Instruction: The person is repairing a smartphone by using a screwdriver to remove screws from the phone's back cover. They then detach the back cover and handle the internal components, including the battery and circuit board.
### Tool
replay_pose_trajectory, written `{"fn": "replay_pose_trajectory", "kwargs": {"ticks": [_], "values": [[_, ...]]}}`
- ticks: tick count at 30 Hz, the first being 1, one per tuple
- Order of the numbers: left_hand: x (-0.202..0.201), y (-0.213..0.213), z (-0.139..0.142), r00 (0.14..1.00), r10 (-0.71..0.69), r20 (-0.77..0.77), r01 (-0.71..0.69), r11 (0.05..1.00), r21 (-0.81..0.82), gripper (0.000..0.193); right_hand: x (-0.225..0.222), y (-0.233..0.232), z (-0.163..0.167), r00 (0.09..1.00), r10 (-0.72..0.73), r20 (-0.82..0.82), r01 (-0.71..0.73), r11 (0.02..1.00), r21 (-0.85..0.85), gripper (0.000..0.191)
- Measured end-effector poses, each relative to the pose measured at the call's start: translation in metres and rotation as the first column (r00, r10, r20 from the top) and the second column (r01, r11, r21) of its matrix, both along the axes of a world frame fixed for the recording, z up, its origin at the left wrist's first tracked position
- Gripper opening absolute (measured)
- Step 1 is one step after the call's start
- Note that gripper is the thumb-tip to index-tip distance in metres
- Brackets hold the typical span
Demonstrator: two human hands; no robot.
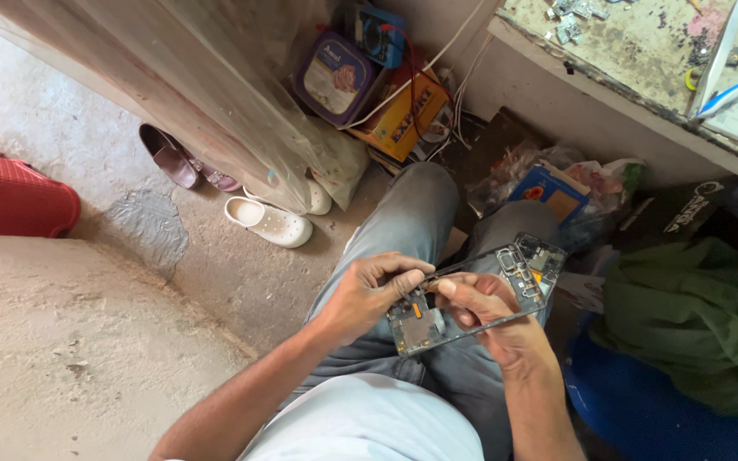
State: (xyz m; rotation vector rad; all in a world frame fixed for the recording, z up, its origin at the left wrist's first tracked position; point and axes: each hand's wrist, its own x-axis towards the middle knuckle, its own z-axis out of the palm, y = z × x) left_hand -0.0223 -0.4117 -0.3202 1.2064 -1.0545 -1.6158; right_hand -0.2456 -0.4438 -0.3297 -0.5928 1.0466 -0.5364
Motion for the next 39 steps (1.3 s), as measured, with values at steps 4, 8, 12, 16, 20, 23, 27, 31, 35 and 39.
{"fn": "replay_pose_trajectory", "kwargs": {"ticks": [4,8,12,16,20,23,27,31,35,39], "values": [[0.003,0.0,0.003,1.0,-0.011,-0.03,0.013,0.999,0.051,0.026,-0.005,0.002,0.004,1.0,0.005,-0.031,-0.006,0.999,-0.031,0.028],[0.004,-0.004,0.004,0.985,0.002,-0.171,0.014,0.995,0.097,0.024,-0.011,0.004,0.008,0.986,-0.103,-0.134,0.089,0.99,-0.108,0.027],[0.01,-0.007,0.009,0.994,-0.037,-0.1,0.038,0.999,0.014,0.024,-0.026,-0.005,0.017,0.929,-0.345,0.131,0.355,0.933,-0.061,0.039],[0.017,-0.013,0.016,0.99,-0.141,-0.007,0.139,0.985,-0.101,0.023,-0.046,-0.006,0.033,0.957,-0.273,0.095,0.286,0.939,-0.19,0.051],[0.021,-0.017,0.024,0.952,-0.185,0.244,0.247,0.936,-0.252,0.022,-0.055,0.004,0.041,0.974,-0.112,-0.195,0.066,0.971,-0.232,0.033],[0.021,-0.017,0.028,0.945,-0.171,0.279,0.246,0.933,-0.262,0.022,-0.053,0.011,0.037,0.982,-0.063,-0.176,0.018,0.969,-0.248,0.029],[0.026,-0.016,0.033,0.95,-0.145,0.276,0.186,0.974,-0.131,0.023,-0.052,0.018,0.031,0.979,-0.125,-0.161,0.085,0.967,-0.239,0.028],[0.03,-0.015,0.038,0.935,-0.187,0.302,0.225,0.97,-0.096,0.022,-0.051,0.018,0.03,0.981,-0.128,-0.145,0.089,0.964,-0.249,0.027],[0.026,-0.016,0.04,0.908,-0.163,0.387,0.276,0.926,-0.258,0.017,-0.048,0.016,0.031,0.98,-0.114,-0.165,0.071,0.967,-0.246,0.027],[0.025,-0.016,0.039,0.918,-0.18,0.353,0.262,0.944,-0.2,0.015,-0.046,0.019,0.031,0.981,-0.119,-0.151,0.079,0.965,-0.249,0.027]]}}
